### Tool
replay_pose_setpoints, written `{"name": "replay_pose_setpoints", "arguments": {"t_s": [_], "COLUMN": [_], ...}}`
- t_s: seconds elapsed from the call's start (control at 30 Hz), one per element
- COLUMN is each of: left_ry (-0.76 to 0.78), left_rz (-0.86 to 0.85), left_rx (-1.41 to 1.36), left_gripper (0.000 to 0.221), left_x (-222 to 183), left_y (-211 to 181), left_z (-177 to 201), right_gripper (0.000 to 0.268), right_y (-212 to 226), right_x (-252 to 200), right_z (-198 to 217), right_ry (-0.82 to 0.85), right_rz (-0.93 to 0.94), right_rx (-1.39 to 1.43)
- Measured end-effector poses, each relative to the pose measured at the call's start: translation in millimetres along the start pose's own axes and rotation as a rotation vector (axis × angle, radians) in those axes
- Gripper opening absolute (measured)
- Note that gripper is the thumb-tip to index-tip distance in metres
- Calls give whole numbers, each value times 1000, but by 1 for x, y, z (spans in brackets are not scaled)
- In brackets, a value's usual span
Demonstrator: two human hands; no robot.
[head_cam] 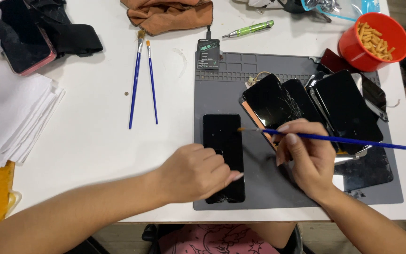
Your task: Applying liquid to a smartphone screen and its components using a small brush on a repair mat.
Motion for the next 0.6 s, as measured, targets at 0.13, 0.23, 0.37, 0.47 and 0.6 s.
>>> {"name": "replay_pose_setpoints", "arguments": {"t_s": [0.13, 0.23, 0.37, 0.47, 0.6], "left_ry": [11, 48, 124, 145, 141], "left_rz": [-240, -299, -265, -256, -247], "left_rx": [35, 17, 124, 211, 298], "left_gripper": [50, 43, 41, 36, 29], "left_x": [-15, -15, -21, -34, -66], "left_y": [-34, -45, -55, -58, -64], "left_z": [-1, 3, 9, 9, -4], "right_gripper": [15, 21, 19, 21, 20], "right_y": [6, 0, 8, 8, -10], "right_x": [8, 7, 12, 17, 25], "right_z": [7, -6, -29, -63, -85], "right_ry": [-36, 75, 279, 488, 576], "right_rz": [-95, -155, -114, -128, -48], "right_rx": [-77, -59, -114, -166, -408]}}
Point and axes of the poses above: each hand's wrist, its own x-axis towards the middle knuckle, its own z-axis out of the back of the hand, y = z × x, the point moved 10 cm from there along x, towards the middle knuckle, and after that the axes turned 12 degrees about -y, right-handed, at the moved point
